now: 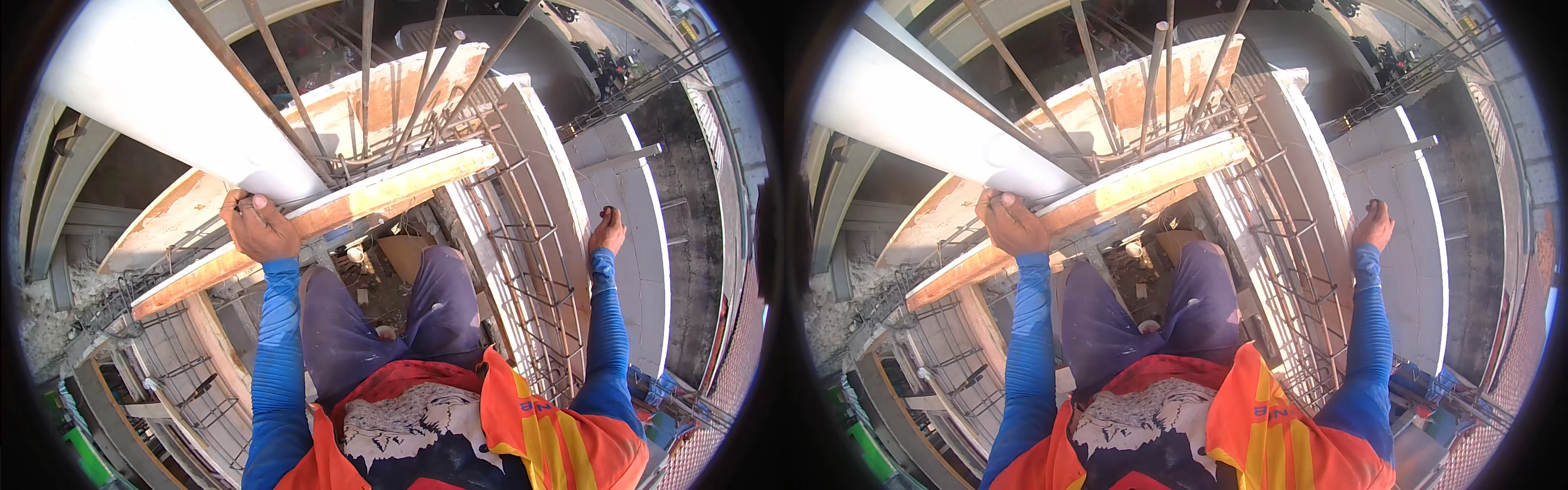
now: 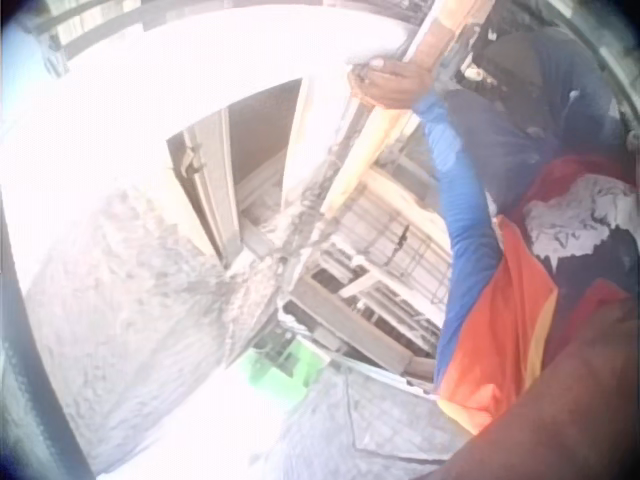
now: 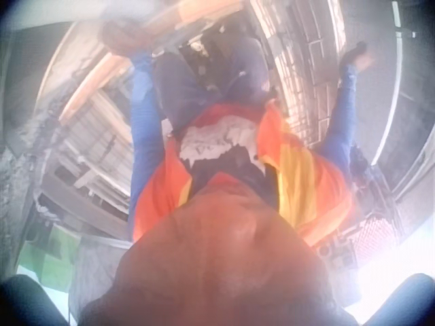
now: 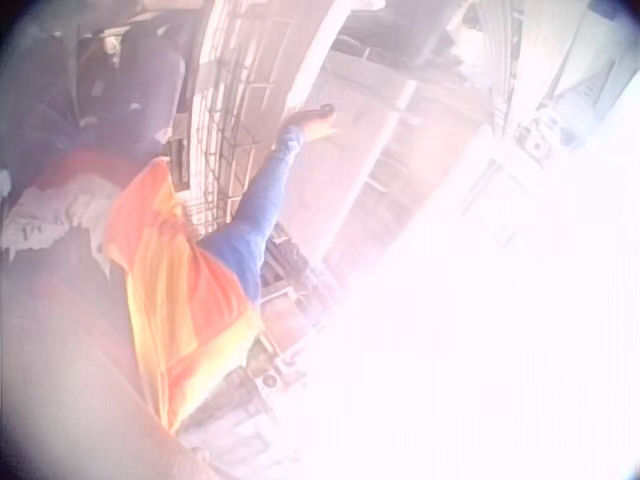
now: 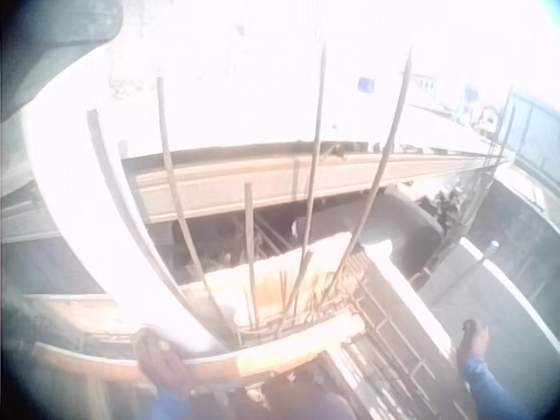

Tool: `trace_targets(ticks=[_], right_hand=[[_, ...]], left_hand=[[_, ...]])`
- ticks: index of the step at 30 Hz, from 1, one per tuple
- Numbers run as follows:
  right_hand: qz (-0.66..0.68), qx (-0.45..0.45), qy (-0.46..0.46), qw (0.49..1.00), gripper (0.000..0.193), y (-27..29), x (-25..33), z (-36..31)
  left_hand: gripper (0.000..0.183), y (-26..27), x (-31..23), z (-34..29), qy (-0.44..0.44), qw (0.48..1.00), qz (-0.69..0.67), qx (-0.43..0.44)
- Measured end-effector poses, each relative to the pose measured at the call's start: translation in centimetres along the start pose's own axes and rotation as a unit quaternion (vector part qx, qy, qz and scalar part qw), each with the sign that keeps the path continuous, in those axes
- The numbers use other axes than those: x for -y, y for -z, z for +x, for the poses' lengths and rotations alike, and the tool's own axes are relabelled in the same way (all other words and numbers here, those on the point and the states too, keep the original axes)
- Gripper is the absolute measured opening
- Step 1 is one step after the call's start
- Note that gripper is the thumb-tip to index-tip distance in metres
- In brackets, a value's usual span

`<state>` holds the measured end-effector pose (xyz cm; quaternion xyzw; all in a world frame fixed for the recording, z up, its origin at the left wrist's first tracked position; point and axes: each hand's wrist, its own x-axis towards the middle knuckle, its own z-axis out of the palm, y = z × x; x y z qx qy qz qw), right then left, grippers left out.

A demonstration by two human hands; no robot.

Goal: The person is assembling a rebar framework on a construction site. They use a hammer to adjust wooden supports and then use pliers to tie wire around the rebar intersections, securing the structure.

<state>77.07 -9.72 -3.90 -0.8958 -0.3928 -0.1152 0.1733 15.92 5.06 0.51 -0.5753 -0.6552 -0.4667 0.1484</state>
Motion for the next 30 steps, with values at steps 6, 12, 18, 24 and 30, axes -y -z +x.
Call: trace_targets(ticks=[6, 12, 18, 24, 30], right_hand=[[0.027, -0.101, 0.034, 0.994, 0.017, -0.7, -0.9, -0.4], [0.171, -0.125, -0.088, 0.973, 0.024, -1.1, -2.4, 0.2], [0.503, -0.147, -0.206, 0.826, 0.033, -2.5, -5.7, 1.5], [0.639, -0.179, -0.313, 0.680, 0.036, -3.3, -8.9, 1.8], [0.645, -0.145, -0.217, 0.718, 0.033, -1.9, -4.9, 1.0]], left_hand=[[0.045, 0.2, 0.6, -0.3, -0.060, 0.998, -0.019, -0.011], [0.042, 0.2, 1.1, -0.9, -0.079, 0.993, -0.089, -0.012], [0.053, 0.9, 0.0, -1.7, 0.132, 0.911, -0.389, 0.032], [0.043, 2.9, -7.7, -2.4, 0.213, 0.696, -0.670, 0.149], [0.034, 0.9, -4.5, -2.9, 0.292, 0.609, -0.728, 0.115]])
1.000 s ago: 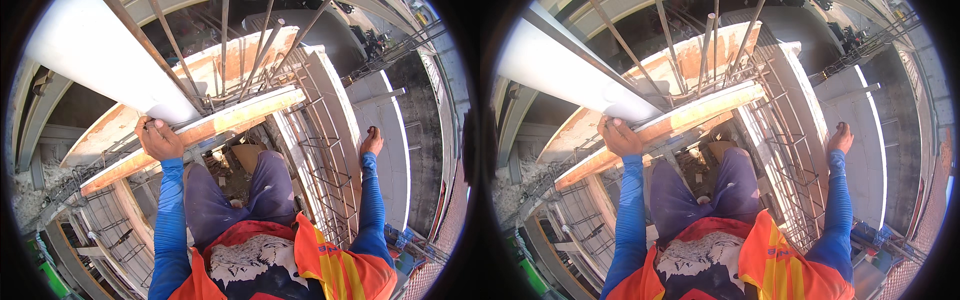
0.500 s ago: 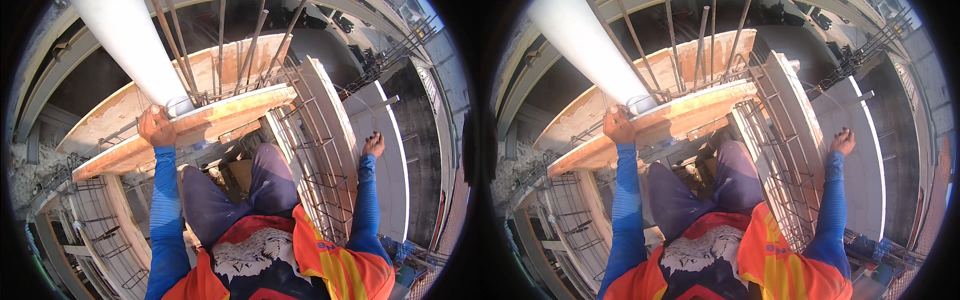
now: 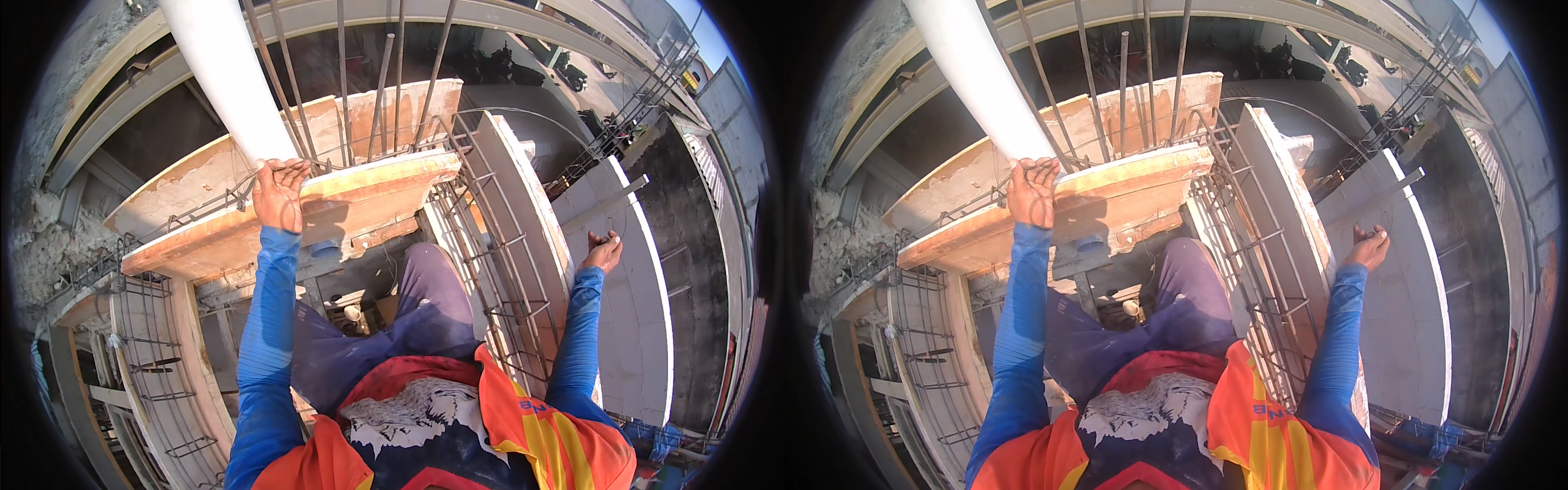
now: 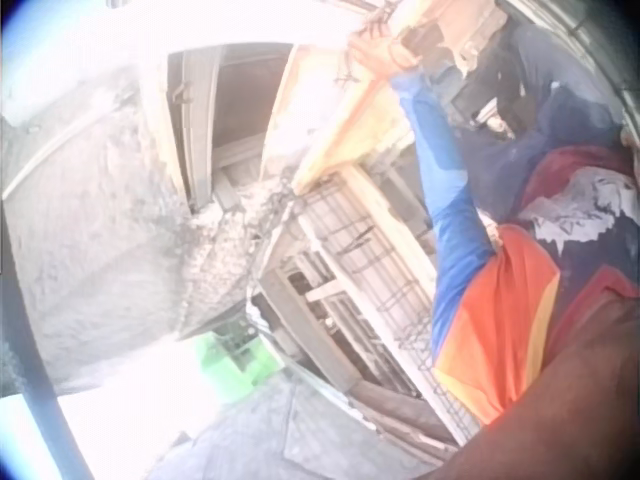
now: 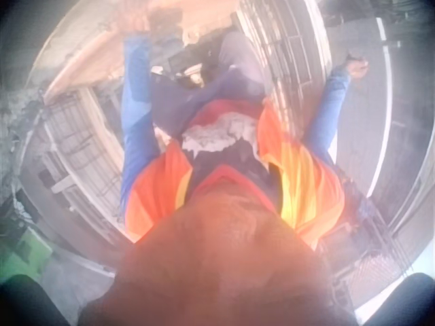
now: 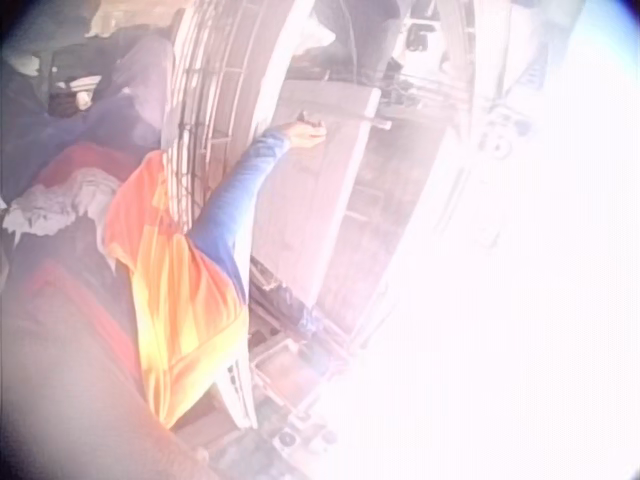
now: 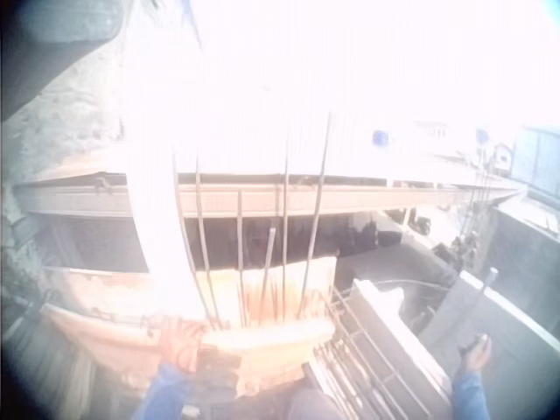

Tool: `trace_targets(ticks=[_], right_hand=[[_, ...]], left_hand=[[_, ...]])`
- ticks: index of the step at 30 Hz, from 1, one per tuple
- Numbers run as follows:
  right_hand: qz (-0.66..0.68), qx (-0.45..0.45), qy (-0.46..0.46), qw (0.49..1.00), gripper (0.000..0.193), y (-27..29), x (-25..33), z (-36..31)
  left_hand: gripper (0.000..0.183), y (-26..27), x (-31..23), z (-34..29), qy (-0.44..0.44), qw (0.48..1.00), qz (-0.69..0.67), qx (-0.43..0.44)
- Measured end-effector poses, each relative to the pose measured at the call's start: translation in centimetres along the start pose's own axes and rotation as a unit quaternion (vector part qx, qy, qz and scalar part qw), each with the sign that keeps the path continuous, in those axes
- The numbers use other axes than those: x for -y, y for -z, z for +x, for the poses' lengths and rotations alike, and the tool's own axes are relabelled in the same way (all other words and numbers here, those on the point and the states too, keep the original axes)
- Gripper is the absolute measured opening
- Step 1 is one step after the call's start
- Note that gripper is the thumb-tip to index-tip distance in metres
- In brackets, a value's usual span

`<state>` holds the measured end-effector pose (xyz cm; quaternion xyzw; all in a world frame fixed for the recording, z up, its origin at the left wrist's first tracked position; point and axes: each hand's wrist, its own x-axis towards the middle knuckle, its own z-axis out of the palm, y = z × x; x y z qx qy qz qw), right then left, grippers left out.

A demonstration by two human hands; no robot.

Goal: The person is assembling a rebar framework on a construction site. They use a hammer to adjust wooden supports and then use pliers to tie wire around the rebar intersections, securing the structure.

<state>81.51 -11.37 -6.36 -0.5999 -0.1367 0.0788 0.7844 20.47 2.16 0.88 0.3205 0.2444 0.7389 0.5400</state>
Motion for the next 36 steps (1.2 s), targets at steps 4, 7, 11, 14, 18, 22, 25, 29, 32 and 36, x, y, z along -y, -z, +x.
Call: trace_targets(ticks=[4, 7, 11, 14, 18, 22, 25, 29, 32, 36], right_hand=[[-0.150, -0.020, 0.059, 0.987, 0.036, 0.1, 1.0, -0.5], [-0.146, 0.013, 0.067, 0.987, 0.040, -0.2, 1.1, -0.5], [-0.116, 0.071, 0.016, 0.991, 0.044, -0.5, 0.5, 0.1], [-0.115, 0.109, 0.015, 0.987, 0.045, -1.2, 0.0, 0.6], [-0.115, 0.204, 0.030, 0.972, 0.047, -3.6, -0.1, 2.2], [0.019, 0.374, -0.067, 0.925, 0.044, -14.2, 3.1, -1.0], [0.071, 0.453, -0.126, 0.880, 0.042, -22.8, 2.0, -1.1], [0.122, 0.483, -0.187, 0.847, 0.043, -33.9, 0.6, -3.3], [0.082, 0.549, -0.161, 0.816, 0.039, -40.2, -0.1, -5.7], [0.004, 0.652, -0.118, 0.749, 0.037, -46.4, -1.2, -7.4]], left_hand=[[0.034, 0.3, 1.6, -0.7, 0.049, 0.998, -0.032, -0.020], [0.033, 1.3, 1.5, -0.9, 0.095, 0.991, -0.088, -0.043], [0.027, 1.6, -0.1, -2.4, 0.088, 0.987, -0.108, -0.078], [0.024, 2.2, -0.9, -3.7, 0.071, 0.989, -0.103, -0.080], [0.027, 2.3, -0.3, -4.6, 0.049, 0.997, -0.004, -0.056], [0.037, -0.4, 1.4, -5.9, -0.009, 0.995, 0.094, 0.026], [0.042, -5.0, 3.8, -8.9, 0.072, 0.970, 0.165, 0.166], [0.042, -9.0, 8.6, -13.9, 0.244, 0.890, 0.171, 0.344], [0.032, -8.3, 10.0, -13.7, 0.101, 0.869, 0.396, 0.280], [0.021, -7.6, 8.2, -8.7, -0.215, 0.784, 0.565, 0.141]])
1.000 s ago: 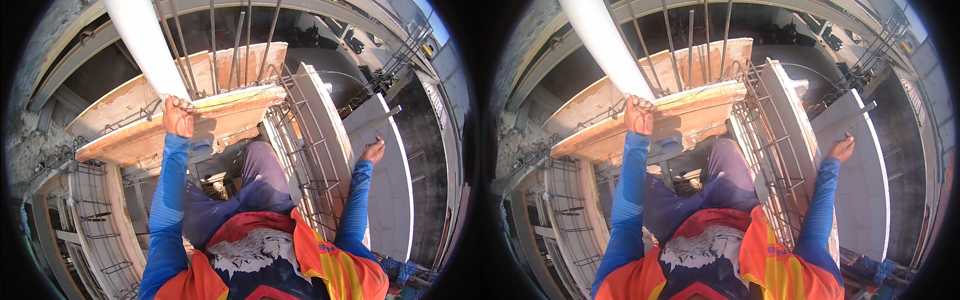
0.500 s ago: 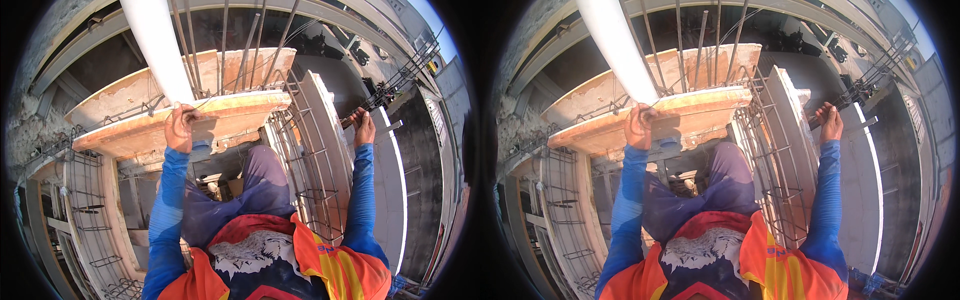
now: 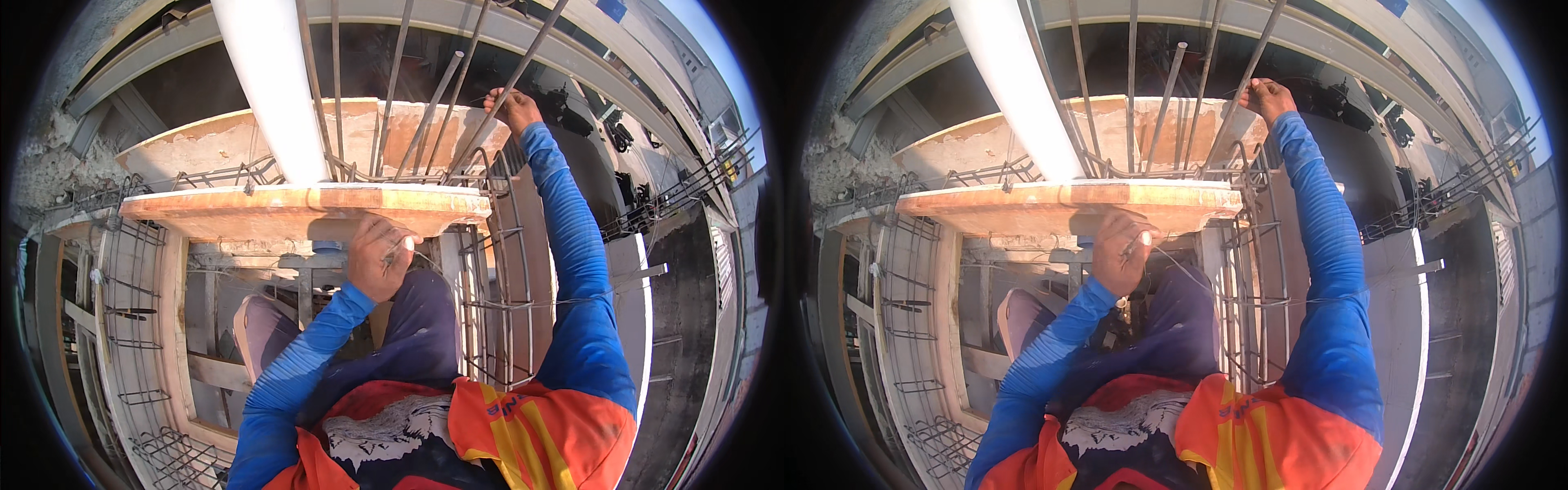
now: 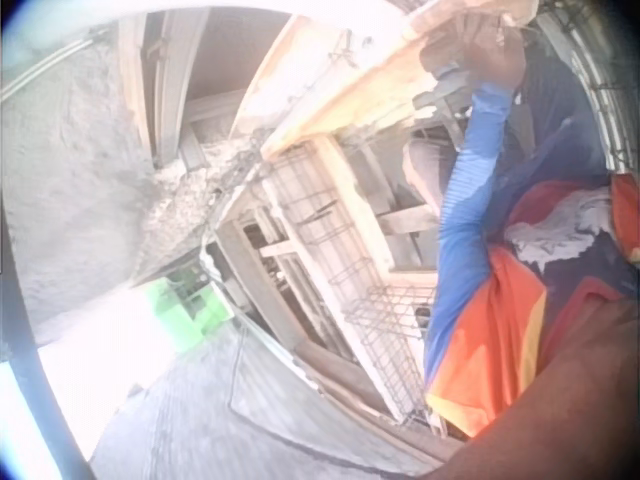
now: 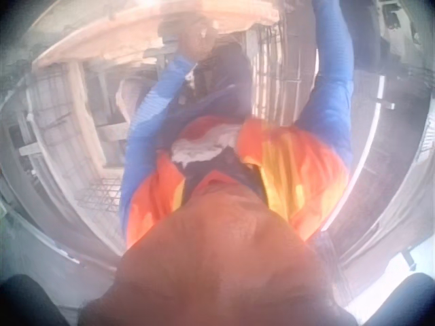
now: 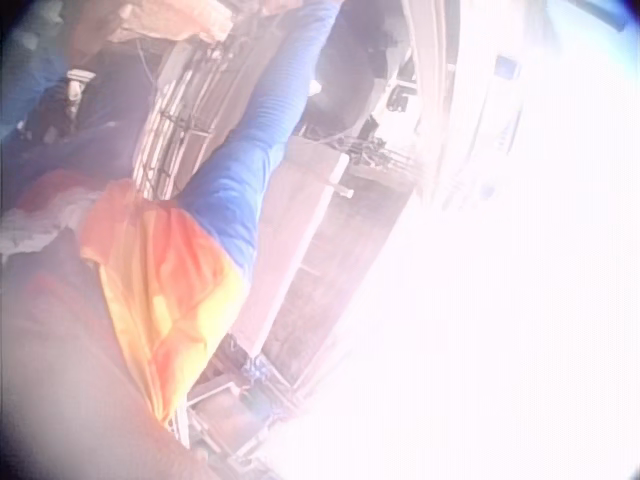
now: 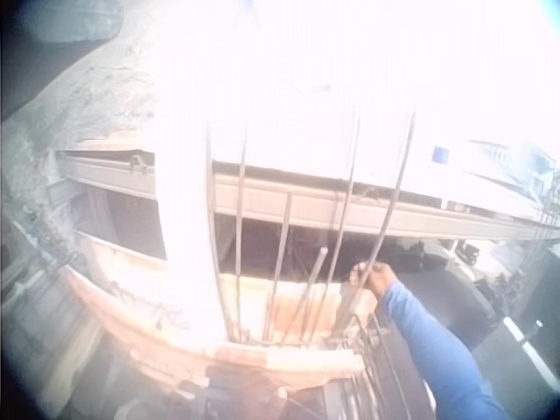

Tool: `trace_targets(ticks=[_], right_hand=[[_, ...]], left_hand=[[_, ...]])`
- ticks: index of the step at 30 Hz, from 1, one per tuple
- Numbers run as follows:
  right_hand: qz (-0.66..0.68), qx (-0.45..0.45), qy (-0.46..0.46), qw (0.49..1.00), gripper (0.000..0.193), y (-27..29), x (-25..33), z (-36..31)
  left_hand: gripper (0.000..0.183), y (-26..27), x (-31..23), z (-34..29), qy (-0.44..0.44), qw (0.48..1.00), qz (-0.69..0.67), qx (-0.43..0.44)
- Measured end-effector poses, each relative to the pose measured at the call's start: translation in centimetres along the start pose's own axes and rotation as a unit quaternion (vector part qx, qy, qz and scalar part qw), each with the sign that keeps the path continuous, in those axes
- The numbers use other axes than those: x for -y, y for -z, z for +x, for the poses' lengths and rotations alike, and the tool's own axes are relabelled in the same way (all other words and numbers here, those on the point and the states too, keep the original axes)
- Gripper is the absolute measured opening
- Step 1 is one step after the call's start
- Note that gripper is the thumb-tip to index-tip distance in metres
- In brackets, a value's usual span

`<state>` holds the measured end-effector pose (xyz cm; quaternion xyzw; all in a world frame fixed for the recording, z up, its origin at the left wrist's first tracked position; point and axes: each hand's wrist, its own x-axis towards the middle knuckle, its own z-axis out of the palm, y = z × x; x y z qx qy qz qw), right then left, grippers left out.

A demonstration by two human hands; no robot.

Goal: The person is assembling a rebar framework on a construction site. They use a hammer to adjust wooden supports and then use pliers to tie wire around the rebar intersections, securing the structure.

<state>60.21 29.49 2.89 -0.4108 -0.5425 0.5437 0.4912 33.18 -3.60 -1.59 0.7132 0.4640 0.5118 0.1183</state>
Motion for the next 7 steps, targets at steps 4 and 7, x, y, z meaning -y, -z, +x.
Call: trace_targets(ticks=[4, 7], right_hand=[[-0.106, 0.069, -0.099, 0.987, 0.034, -3.2, 0.5, 5.1], [-0.316, 0.268, -0.029, 0.910, 0.029, -1.3, -0.9, 10.9]], left_hand=[[0.013, -0.6, 3.2, 4.2, -0.023, 0.993, 0.095, -0.063], [0.016, -3.6, 4.2, 6.0, -0.013, 0.983, 0.146, -0.109]])
